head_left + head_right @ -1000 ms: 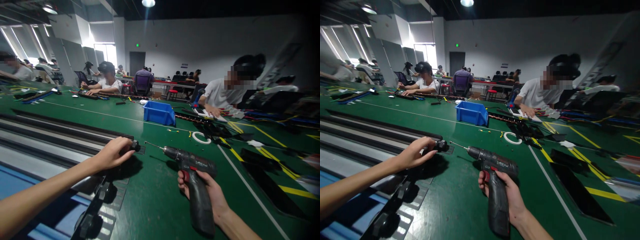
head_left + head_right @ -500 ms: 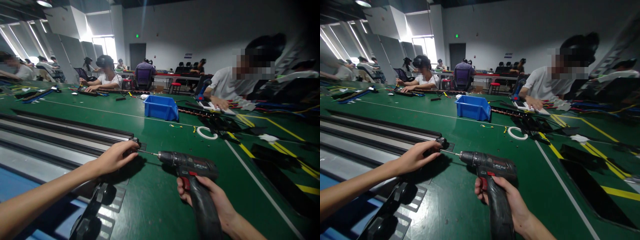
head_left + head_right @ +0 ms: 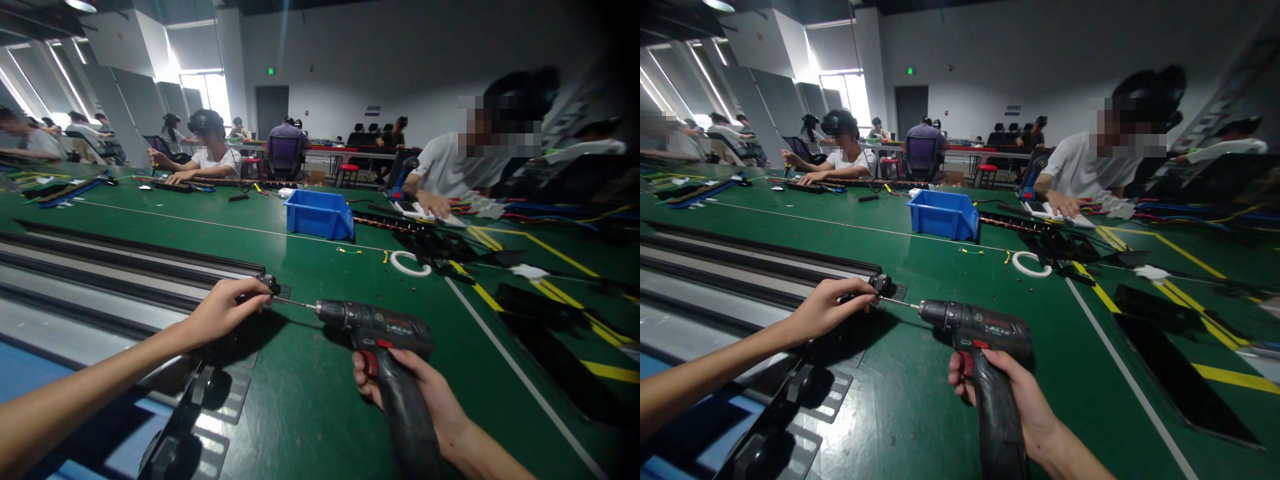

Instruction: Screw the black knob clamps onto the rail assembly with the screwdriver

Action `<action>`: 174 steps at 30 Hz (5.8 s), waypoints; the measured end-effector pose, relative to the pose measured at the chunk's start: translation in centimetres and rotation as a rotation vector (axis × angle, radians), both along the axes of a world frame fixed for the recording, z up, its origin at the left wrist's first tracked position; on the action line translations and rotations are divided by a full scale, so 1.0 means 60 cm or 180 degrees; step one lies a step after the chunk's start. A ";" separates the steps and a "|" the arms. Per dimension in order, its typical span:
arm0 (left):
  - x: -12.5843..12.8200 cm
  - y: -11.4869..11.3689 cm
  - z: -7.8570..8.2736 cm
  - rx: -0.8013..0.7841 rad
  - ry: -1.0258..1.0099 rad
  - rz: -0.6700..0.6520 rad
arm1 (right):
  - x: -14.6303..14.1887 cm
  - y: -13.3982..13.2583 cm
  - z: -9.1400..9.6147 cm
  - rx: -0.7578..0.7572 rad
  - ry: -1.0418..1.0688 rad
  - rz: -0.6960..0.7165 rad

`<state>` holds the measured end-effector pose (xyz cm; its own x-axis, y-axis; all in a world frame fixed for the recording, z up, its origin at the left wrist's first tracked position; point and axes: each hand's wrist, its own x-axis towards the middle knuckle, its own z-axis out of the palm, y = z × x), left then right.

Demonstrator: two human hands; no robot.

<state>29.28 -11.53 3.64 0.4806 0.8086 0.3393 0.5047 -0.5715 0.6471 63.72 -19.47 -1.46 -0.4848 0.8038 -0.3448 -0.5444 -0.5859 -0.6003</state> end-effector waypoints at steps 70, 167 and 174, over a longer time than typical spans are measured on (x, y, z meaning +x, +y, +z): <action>-0.062 0.072 -0.014 0.0172 0.1369 -0.0025 | -0.029 0.080 0.011 0.0157 -0.0347 0.0062; -0.109 0.095 -0.020 0.0143 0.1601 0.0851 | 0.003 0.097 0.031 0.1010 -0.3911 0.0688; -0.112 0.099 -0.024 0.0178 0.1589 0.0843 | -0.023 0.080 0.084 0.2389 -0.6512 0.0133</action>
